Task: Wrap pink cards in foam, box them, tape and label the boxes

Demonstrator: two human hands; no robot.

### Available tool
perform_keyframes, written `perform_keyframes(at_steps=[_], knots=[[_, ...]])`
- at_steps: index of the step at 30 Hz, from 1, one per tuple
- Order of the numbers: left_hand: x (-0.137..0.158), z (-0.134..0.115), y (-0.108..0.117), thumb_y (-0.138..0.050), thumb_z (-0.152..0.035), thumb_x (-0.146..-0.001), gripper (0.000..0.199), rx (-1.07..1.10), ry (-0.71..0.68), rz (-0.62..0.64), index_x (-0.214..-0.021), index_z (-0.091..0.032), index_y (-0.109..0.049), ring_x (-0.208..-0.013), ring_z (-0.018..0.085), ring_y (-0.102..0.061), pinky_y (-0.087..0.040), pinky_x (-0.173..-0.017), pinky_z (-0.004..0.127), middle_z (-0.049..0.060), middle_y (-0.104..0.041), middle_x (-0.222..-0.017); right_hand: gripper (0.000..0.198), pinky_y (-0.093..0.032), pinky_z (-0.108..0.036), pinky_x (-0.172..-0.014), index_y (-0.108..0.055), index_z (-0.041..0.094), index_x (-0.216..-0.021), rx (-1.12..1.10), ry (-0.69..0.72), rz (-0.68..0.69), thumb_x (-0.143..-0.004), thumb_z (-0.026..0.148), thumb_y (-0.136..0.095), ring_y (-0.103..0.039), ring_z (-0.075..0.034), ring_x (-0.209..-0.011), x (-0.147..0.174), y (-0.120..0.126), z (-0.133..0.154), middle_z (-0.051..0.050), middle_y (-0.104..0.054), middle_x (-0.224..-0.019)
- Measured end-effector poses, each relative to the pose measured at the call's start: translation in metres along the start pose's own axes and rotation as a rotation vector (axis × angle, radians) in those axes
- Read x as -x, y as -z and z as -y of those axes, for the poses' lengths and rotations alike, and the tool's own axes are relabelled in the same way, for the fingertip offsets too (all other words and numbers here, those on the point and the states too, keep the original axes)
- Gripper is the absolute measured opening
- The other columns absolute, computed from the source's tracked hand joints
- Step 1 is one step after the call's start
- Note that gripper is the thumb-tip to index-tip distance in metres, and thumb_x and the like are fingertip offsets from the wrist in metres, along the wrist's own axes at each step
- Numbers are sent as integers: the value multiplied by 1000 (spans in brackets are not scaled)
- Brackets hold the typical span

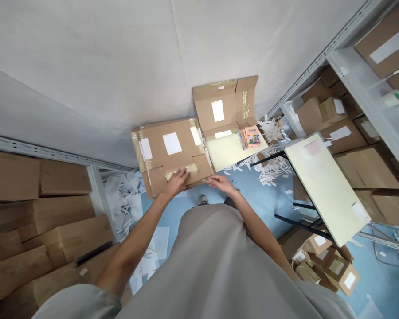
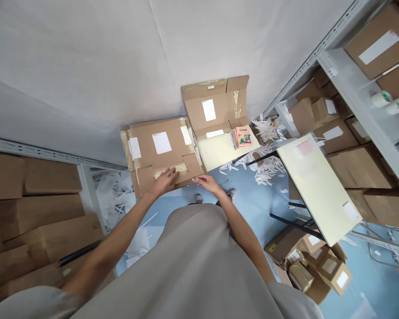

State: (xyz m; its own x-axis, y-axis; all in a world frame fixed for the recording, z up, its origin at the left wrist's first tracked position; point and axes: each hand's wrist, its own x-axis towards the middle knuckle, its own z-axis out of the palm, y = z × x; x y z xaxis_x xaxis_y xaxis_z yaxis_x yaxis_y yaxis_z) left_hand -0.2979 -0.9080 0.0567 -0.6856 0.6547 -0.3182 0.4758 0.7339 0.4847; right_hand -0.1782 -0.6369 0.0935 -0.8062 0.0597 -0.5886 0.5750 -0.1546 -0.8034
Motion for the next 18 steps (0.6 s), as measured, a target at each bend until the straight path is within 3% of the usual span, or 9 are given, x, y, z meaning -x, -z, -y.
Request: perform_keyframes(at_steps=[3, 6, 9, 12, 15, 18], knots=[[1, 0, 18, -80, -16, -72, 66, 131, -21, -53, -138, -16, -77, -158, 48, -56, -44, -133, 59, 26, -59, -168, 36, -65, -46, -103, -86, 24, -96, -59, -50, 56, -80, 54, -99, -83, -25, -92, -1, -15, 7, -7, -89, -102], [7, -9, 39, -80, -21, -74, 63, 233, -58, -169, -136, -19, -80, -151, 43, -64, -48, -132, 53, 20, -69, -159, 48, -66, -45, -104, -86, 21, -97, -192, -83, 105, -73, 59, -104, -84, -28, -101, -3, -39, 13, -11, -89, -107], [16, -32, 53, -79, -26, -80, 63, 293, -78, -257, -143, -23, -78, -144, 39, -70, -53, -127, 48, 13, -75, -154, 53, -66, -44, -107, -84, 22, -107, -309, -48, 94, -73, 58, -102, -84, -28, -108, -8, -70, 18, -12, -88, -117], [27, -63, 55, -81, -29, -85, 61, 323, -75, -266, -146, -25, -76, -139, 39, -74, -57, -121, 48, 13, -77, -150, 53, -66, -43, -106, -81, 25, -117, -381, 43, 3, -77, 56, -95, -82, -29, -117, -12, -92, 21, -9, -85, -130], [35, -85, 56, -86, -37, -88, 71, 374, -66, -277, -156, -24, -69, -146, 40, -69, -55, -126, 51, 14, -71, -158, 50, -66, -43, -103, -79, 26, -115, -410, 101, -103, -75, 53, -92, -79, -32, -125, -11, -89, 25, -9, -85, -134], [34, -83, 74, -90, -47, -88, 97, 430, -27, -417, -173, -25, -49, -167, 40, -47, -41, -138, 54, 15, -49, -180, 50, -65, -48, -105, -81, 25, -108, -347, 151, -167, -68, 52, -96, -80, -34, -122, 2, -53, 33, -9, -87, -125]])
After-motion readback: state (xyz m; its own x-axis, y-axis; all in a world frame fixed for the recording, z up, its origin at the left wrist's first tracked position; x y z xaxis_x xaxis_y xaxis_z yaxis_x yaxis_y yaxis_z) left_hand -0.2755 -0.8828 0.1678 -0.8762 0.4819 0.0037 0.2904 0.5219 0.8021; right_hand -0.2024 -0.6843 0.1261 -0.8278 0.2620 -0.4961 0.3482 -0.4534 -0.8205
